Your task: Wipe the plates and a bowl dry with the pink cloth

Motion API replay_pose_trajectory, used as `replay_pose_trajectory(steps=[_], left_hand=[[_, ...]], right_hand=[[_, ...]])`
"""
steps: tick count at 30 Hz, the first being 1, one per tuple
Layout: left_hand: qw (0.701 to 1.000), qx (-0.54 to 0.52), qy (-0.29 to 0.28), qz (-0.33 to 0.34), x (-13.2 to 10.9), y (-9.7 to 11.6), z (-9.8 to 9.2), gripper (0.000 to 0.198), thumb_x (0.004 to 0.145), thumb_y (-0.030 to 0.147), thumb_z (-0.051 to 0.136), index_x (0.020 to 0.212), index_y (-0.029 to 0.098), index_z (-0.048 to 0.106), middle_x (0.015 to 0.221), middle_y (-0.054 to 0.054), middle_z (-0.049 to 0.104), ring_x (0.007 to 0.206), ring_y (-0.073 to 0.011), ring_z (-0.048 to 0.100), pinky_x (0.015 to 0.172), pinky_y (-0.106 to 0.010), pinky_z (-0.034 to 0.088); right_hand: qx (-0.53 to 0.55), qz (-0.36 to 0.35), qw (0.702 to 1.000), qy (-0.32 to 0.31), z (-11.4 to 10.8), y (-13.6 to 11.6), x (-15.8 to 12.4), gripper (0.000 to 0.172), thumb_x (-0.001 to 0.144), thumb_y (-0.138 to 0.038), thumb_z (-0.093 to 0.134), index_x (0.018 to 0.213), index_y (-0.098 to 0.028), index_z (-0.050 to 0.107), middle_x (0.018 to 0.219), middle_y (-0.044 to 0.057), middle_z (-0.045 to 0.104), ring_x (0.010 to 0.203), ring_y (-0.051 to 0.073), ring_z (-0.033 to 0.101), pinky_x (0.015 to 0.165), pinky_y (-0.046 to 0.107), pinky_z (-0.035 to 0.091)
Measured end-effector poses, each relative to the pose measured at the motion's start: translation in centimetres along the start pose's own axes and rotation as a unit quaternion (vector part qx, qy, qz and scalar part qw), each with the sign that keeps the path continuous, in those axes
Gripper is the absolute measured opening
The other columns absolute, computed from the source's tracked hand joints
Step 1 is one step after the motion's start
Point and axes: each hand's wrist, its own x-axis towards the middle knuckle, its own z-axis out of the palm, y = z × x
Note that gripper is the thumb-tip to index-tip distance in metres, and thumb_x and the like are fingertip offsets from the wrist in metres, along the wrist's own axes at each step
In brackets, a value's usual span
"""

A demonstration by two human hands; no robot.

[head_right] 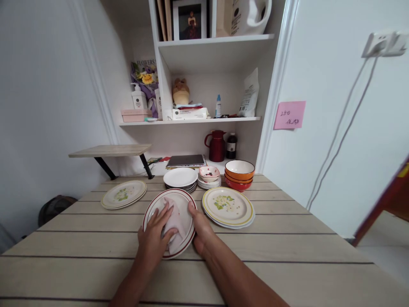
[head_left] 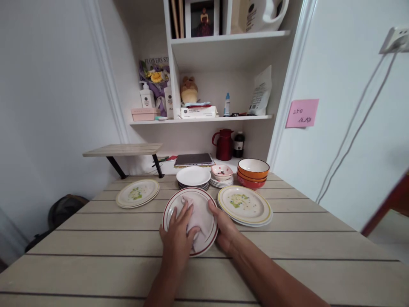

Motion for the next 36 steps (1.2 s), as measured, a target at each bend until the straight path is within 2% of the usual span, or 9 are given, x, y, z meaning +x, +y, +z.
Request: replay_pose_trajectory(steps=[12,15,18,21,23,27,30,33,36], left_hand=[[0.991,0.055,0.057,0.108,-1.8,1.9,0.8,0.064,0.079,0.002,0.051,0.128,0.042,0.057,0.141,0.001,0.054,0.138,-0.0330,0.038,0.109,-0.075,0.009],[0.985,0.070,0.050,0.146,-3.4,-0.1,1.2,0.062,0.080,0.003,0.050,0.122,0.048,0.060,0.134,0.002,0.061,0.133,-0.0321,0.046,0.109,-0.075,0.004],[0.980,0.111,0.103,0.131,-5.0,-3.7,1.0,0.059,0.080,0.001,0.048,0.110,0.048,0.067,0.125,0.005,0.067,0.126,-0.0302,0.053,0.112,-0.071,-0.001],[0.970,0.152,0.169,0.085,-5.2,-7.1,-0.5,0.059,0.079,-0.001,0.042,0.098,0.046,0.071,0.115,0.007,0.072,0.114,-0.0288,0.060,0.111,-0.072,0.002],[0.964,0.169,0.192,0.066,-4.6,-8.1,-1.8,0.058,0.079,-0.001,0.041,0.099,0.043,0.072,0.116,0.007,0.072,0.116,-0.0285,0.058,0.111,-0.071,0.005],[0.959,0.165,0.223,0.053,-2.5,-5.9,-3.2,0.055,0.081,-0.002,0.039,0.107,0.036,0.070,0.125,0.002,0.068,0.122,-0.0273,0.054,0.113,-0.067,0.006],[0.966,0.119,0.212,0.087,-1.1,-2.8,-2.4,0.056,0.079,-0.003,0.041,0.113,0.033,0.067,0.128,-0.001,0.066,0.125,-0.0268,0.053,0.114,-0.065,0.013],[0.969,0.074,0.181,0.153,-0.7,-0.8,-0.3,0.056,0.080,-0.003,0.038,0.119,0.027,0.065,0.132,-0.003,0.064,0.128,-0.0252,0.052,0.112,-0.054,0.032],[0.965,0.073,0.164,0.192,-1.6,-1.0,1.8,0.059,0.079,-0.003,0.037,0.127,0.022,0.062,0.133,-0.005,0.063,0.130,-0.0255,0.050,0.105,-0.045,0.044]], right_hand=[[-0.003,0.064,0.998,-0.005,0.2,0.2,-0.2,0.052,0.094,-0.051,0.048,0.118,-0.008,0.063,0.098,0.015,0.076,0.092,0.024,0.072,0.094,0.038,0.050],[0.005,0.064,0.998,-0.008,0.3,-0.1,-0.2,0.054,0.095,-0.053,0.045,0.115,-0.006,0.064,0.096,0.016,0.076,0.090,0.024,0.073,0.094,0.040,0.050],[0.010,0.055,0.998,-0.009,0.4,-0.4,-0.1,0.052,0.096,-0.050,0.044,0.118,-0.007,0.062,0.098,0.017,0.075,0.092,0.024,0.072,0.095,0.041,0.050],[-0.002,0.050,0.999,0.018,0.6,-0.4,-0.2,0.047,0.095,-0.047,0.049,0.120,-0.009,0.061,0.097,0.015,0.076,0.092,0.023,0.072,0.095,0.041,0.050],[-0.020,0.057,0.998,0.020,0.8,-0.1,-0.5,0.047,0.094,-0.047,0.051,0.120,-0.009,0.061,0.096,0.015,0.076,0.090,0.023,0.073,0.095,0.042,0.050],[-0.044,0.107,0.992,-0.051,1.3,0.8,-1.3,0.052,0.093,-0.050,0.050,0.119,-0.006,0.062,0.098,0.018,0.075,0.089,0.027,0.073,0.095,0.045,0.049],[-0.037,0.114,0.987,-0.106,1.5,1.4,-1.9,0.050,0.093,-0.048,0.052,0.121,-0.007,0.061,0.102,0.018,0.074,0.092,0.027,0.072,0.098,0.044,0.048],[-0.028,0.098,0.992,-0.078,1.5,1.6,-1.8,0.046,0.092,-0.044,0.054,0.119,-0.007,0.062,0.098,0.016,0.076,0.090,0.025,0.073,0.097,0.040,0.048],[0.001,0.095,0.995,-0.027,1.2,1.4,-1.2,0.046,0.094,-0.045,0.051,0.117,-0.006,0.063,0.093,0.015,0.076,0.089,0.024,0.073,0.096,0.039,0.049]])
